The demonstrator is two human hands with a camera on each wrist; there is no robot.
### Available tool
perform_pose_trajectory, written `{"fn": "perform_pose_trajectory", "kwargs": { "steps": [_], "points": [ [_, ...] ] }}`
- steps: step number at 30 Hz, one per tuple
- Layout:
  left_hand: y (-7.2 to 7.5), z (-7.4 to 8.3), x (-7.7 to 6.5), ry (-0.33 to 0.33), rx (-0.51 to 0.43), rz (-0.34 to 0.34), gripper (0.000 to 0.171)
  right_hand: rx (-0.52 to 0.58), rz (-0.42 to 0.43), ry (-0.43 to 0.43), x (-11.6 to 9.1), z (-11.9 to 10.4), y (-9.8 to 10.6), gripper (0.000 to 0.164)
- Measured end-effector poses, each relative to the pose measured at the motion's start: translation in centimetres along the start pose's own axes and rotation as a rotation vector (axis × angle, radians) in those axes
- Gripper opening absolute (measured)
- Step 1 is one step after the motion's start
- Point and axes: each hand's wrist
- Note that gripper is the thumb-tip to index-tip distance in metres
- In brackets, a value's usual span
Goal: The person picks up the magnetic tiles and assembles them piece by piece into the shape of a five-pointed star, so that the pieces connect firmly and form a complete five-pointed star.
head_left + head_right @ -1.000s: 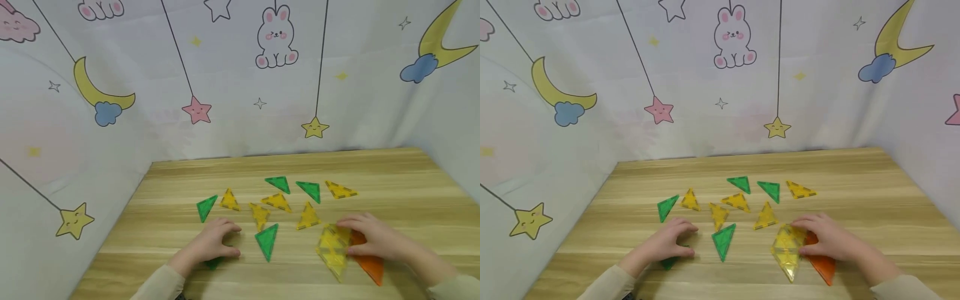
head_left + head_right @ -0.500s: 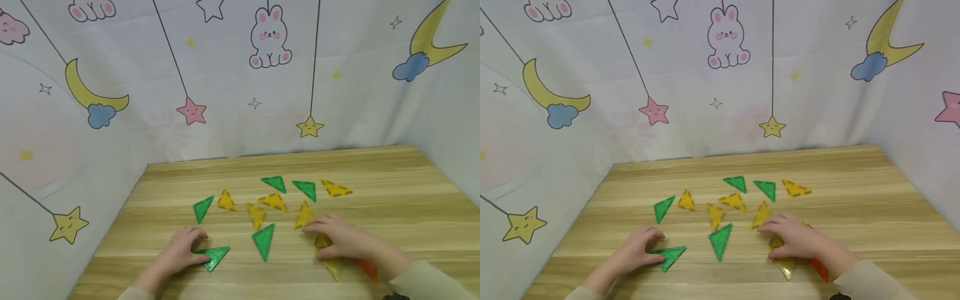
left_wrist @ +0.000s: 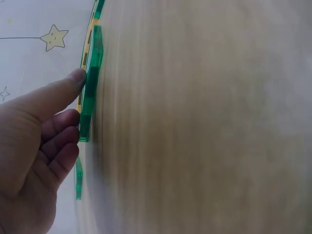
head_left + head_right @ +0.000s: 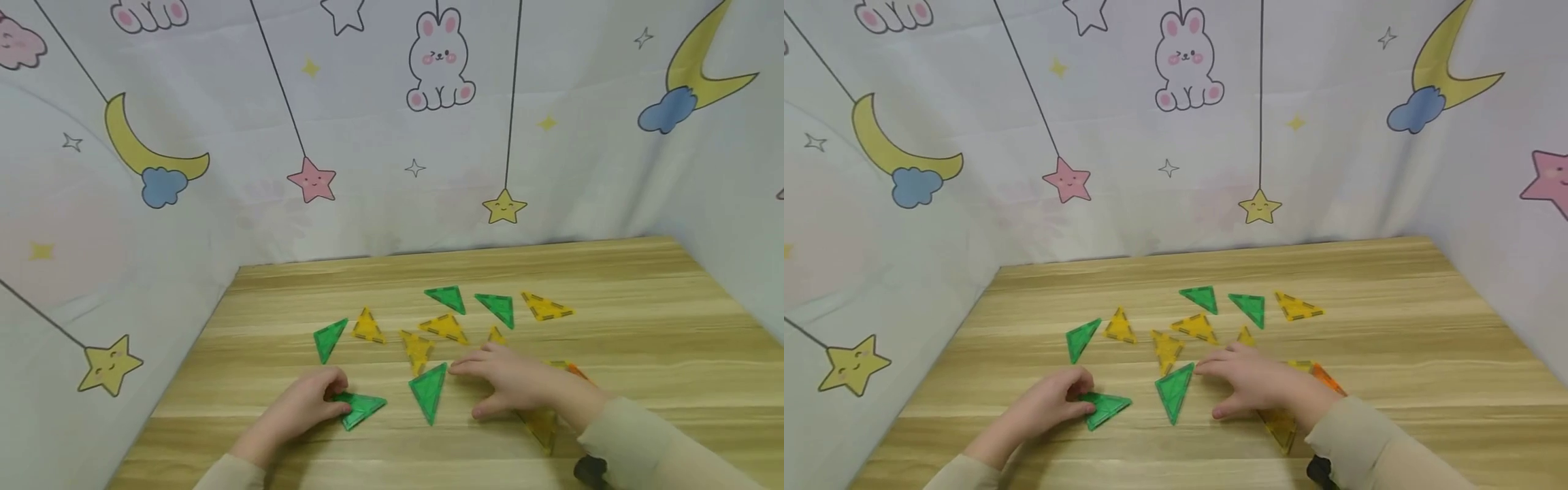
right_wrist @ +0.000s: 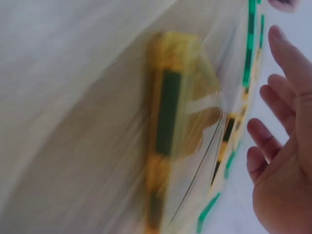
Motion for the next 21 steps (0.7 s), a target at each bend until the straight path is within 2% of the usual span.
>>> {"fn": "perform_pose_trajectory", "kwargs": {
  "steps": [6, 10, 13, 17, 21],
  "points": [
    [-0.4, 0.4, 0.2, -0.081, -0.002, 0.027, 0.029, 0.004, -0.047, -0.009, 1.8, -0.3, -0.6, 0.065],
    [-0.6, 0.4, 0.2, -0.123, -0.012, 0.042, 0.033, -0.017, -0.027, 0.006, 1.9, -0.3, -0.8, 0.059],
    [-0.5, 0.3, 0.1, -0.124, -0.017, 0.046, 0.033, -0.007, -0.002, 0.021, 1.5, -0.3, -0.7, 0.05],
    [-0.5, 0.3, -0.1, -0.122, -0.018, 0.048, 0.033, 0.088, 0.007, 0.022, 0.7, -0.1, -0.5, 0.036],
    [-0.4, 0.3, -0.2, -0.116, 0.002, 0.062, 0.035, 0.103, 0.011, 0.038, 0.0, 0.1, -0.5, 0.033]
  ]
}}
Point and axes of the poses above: each hand's wrist, its own x-axis towards the middle knuckle, its own y-axis out of the back of the hand, z = x × y, and after that the axes turned 1 degree about -z, right-handed
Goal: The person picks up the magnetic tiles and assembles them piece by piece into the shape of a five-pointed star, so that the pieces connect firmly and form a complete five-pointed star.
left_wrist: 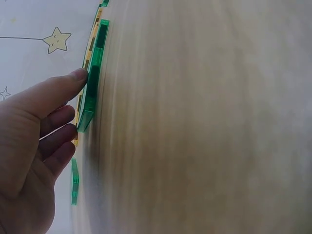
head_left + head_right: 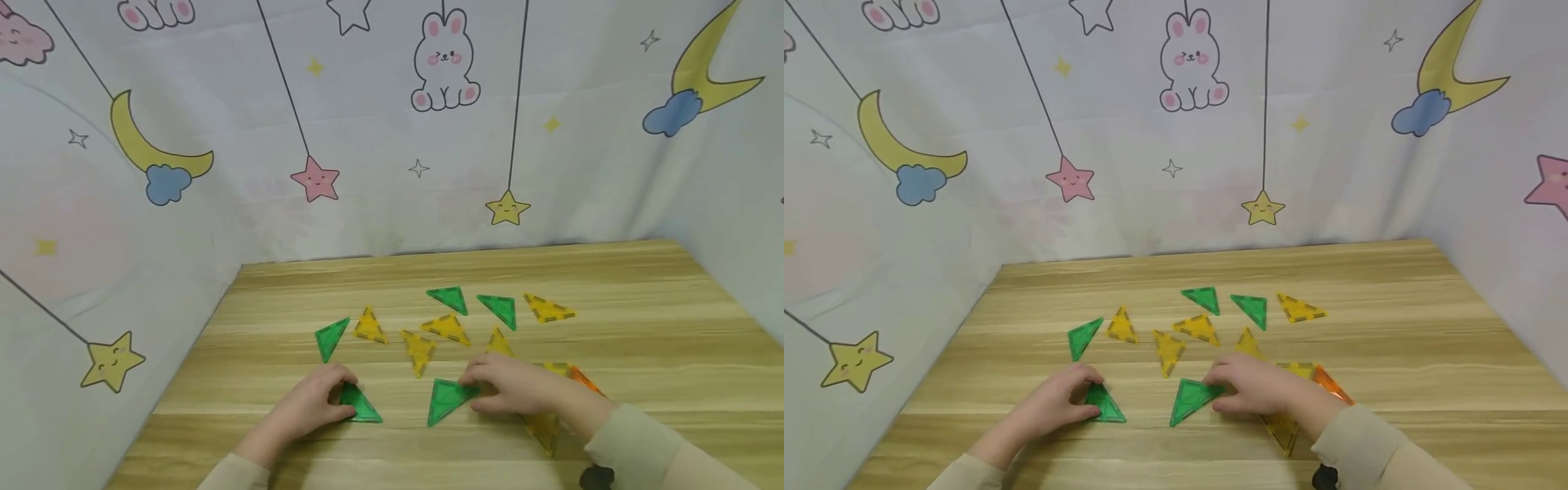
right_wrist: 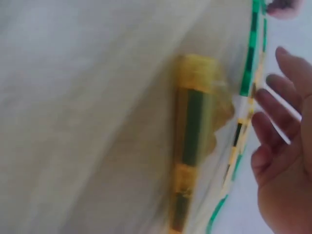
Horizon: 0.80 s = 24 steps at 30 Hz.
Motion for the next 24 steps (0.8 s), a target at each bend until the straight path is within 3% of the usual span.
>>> {"fn": "perform_pose_trajectory", "kwargs": {
  "steps": [4, 8, 10, 15, 18, 24],
  "points": [
    [-0.05, -0.05, -0.14, 0.017, 0.023, 0.005, 0.038, -0.032, 0.006, 0.042, -0.48, -0.02, -0.34, 0.027],
    [-0.17, -0.27, -0.39, 0.025, 0.042, 0.014, 0.039, 0.089, -0.013, 0.061, -0.56, -0.25, -0.51, 0.022],
    [-0.24, -0.42, -0.48, 0.032, 0.051, 0.018, 0.04, 0.095, 0.001, 0.103, -0.37, -0.35, -0.57, 0.023],
    [-0.32, -0.47, -0.58, 0.072, 0.047, 0.01, 0.045, -0.047, 0.02, 0.176, 0.12, -0.21, -0.59, 0.035],
    [-0.32, -0.39, -0.59, 0.092, 0.045, 0.01, 0.046, -0.078, 0.003, 0.146, 0.18, -0.01, -0.52, 0.034],
    [-0.12, -0.31, -0.53, 0.074, 0.041, 0.003, 0.041, -0.011, 0.003, 0.064, -0.2, 0.43, -0.25, 0.034]
  ]
}}
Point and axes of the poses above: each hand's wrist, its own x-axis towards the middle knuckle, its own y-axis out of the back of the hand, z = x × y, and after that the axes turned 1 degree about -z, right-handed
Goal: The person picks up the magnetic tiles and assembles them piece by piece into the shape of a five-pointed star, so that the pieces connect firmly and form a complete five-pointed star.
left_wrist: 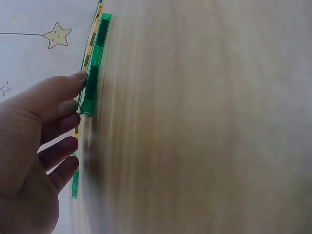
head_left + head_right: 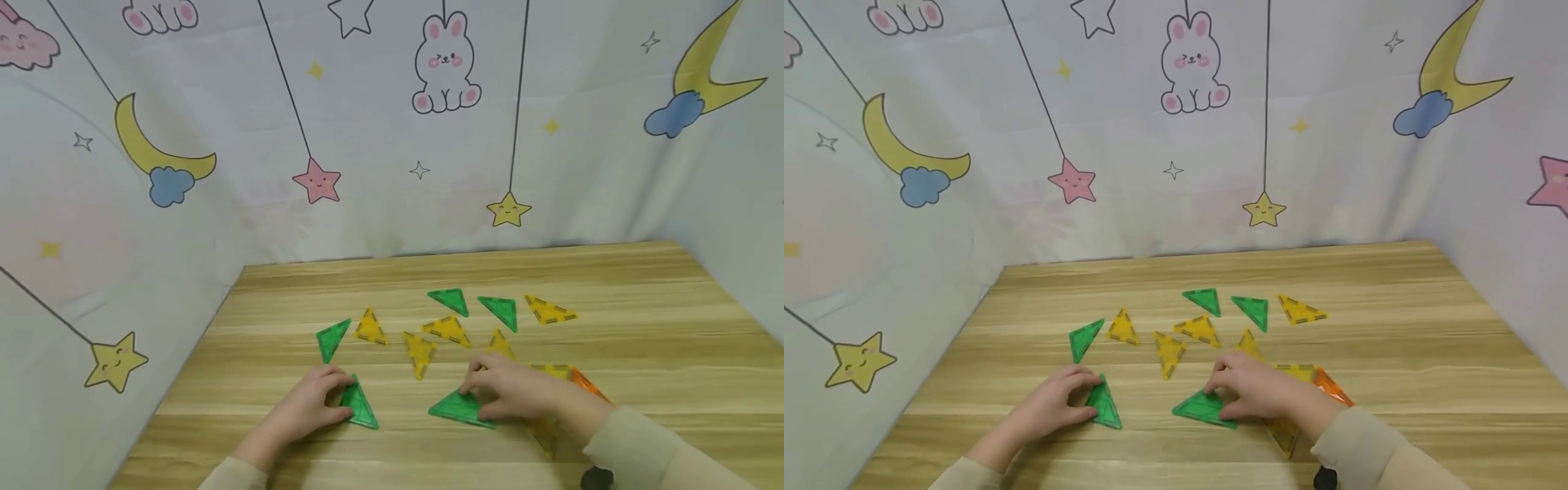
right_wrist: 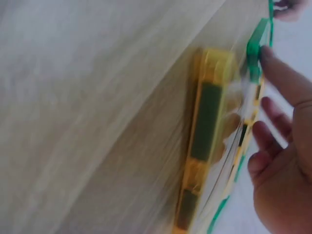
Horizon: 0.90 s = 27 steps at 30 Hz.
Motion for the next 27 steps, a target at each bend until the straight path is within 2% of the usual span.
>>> {"fn": "perform_pose_trajectory", "kwargs": {
  "steps": [4, 10, 13, 17, 23, 27],
  "points": [
    [0.1, -0.2, 0.0, -0.016, 0.008, -0.03, 0.04, -0.034, -0.015, 0.002, 0.2, 0.2, -0.1, 0.04],
    [0.2, -0.3, 0.1, -0.027, 0.003, -0.051, 0.04, -0.115, 0.048, -0.002, 2.0, -0.5, -1.2, 0.046],
    [0.2, -0.2, 0.1, -0.027, -0.001, -0.056, 0.04, -0.07, 0.034, -0.031, 2.7, -1.0, -1.5, 0.047],
    [0.2, -0.1, 0.0, -0.028, -0.01, -0.064, 0.041, -0.018, -0.003, -0.07, 2.8, -1.1, -1.4, 0.039],
    [0.3, -0.1, 0.2, -0.018, -0.029, -0.094, 0.042, -0.063, 0.003, -0.08, 3.7, -1.8, -1.5, 0.032],
    [0.4, 0.0, 0.3, 0.007, -0.06, -0.13, 0.049, -0.026, -0.004, -0.098, 5.1, -2.7, -1.9, 0.032]
  ]
}}
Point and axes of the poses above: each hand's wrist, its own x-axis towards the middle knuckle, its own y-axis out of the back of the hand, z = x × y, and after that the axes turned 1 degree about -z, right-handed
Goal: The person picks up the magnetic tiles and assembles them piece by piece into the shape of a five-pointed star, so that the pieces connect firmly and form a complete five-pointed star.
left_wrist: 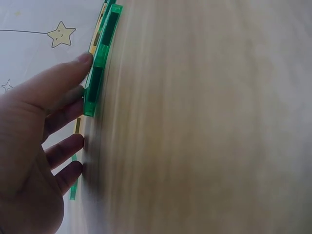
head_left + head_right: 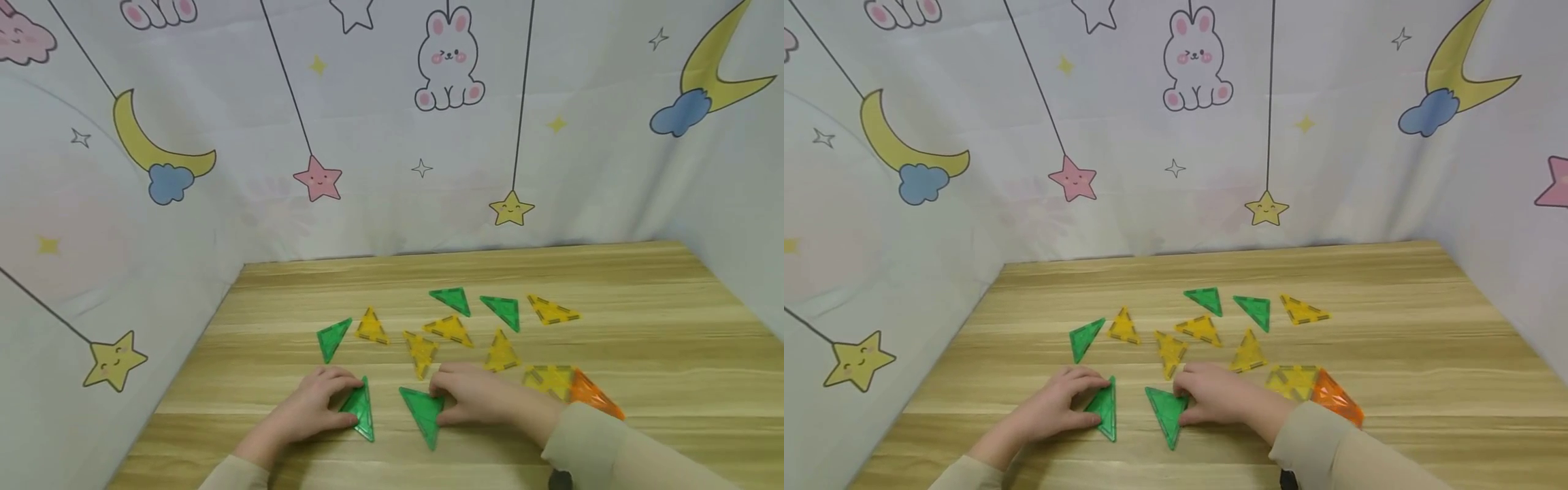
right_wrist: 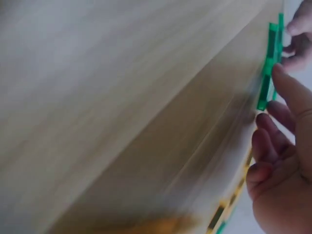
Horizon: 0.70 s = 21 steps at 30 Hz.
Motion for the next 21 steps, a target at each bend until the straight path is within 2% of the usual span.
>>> {"fn": "perform_pose_trajectory", "kwargs": {
  "steps": [4, 8, 11, 15, 21],
  "points": [
    [-0.1, -0.1, -0.1, 0.001, -0.004, 0.005, 0.051, 0.059, -0.008, -0.015, 1.2, -0.8, -0.6, 0.041],
    [-0.2, -0.1, 0.0, 0.001, 0.0, 0.015, 0.052, 0.058, -0.014, -0.067, 2.3, -1.7, -1.0, 0.05],
    [-0.4, 0.0, 0.2, -0.005, 0.002, 0.014, 0.052, 0.043, -0.009, -0.095, 3.2, -2.5, -1.4, 0.05],
    [-0.8, 0.4, 0.6, -0.037, 0.005, 0.017, 0.053, 0.017, 0.001, -0.09, 4.0, -3.5, -1.8, 0.05],
    [-1.0, 0.6, 0.8, -0.043, -0.003, 0.015, 0.05, 0.017, 0.002, -0.121, 4.1, -4.2, -2.3, 0.05]
  ]
}}
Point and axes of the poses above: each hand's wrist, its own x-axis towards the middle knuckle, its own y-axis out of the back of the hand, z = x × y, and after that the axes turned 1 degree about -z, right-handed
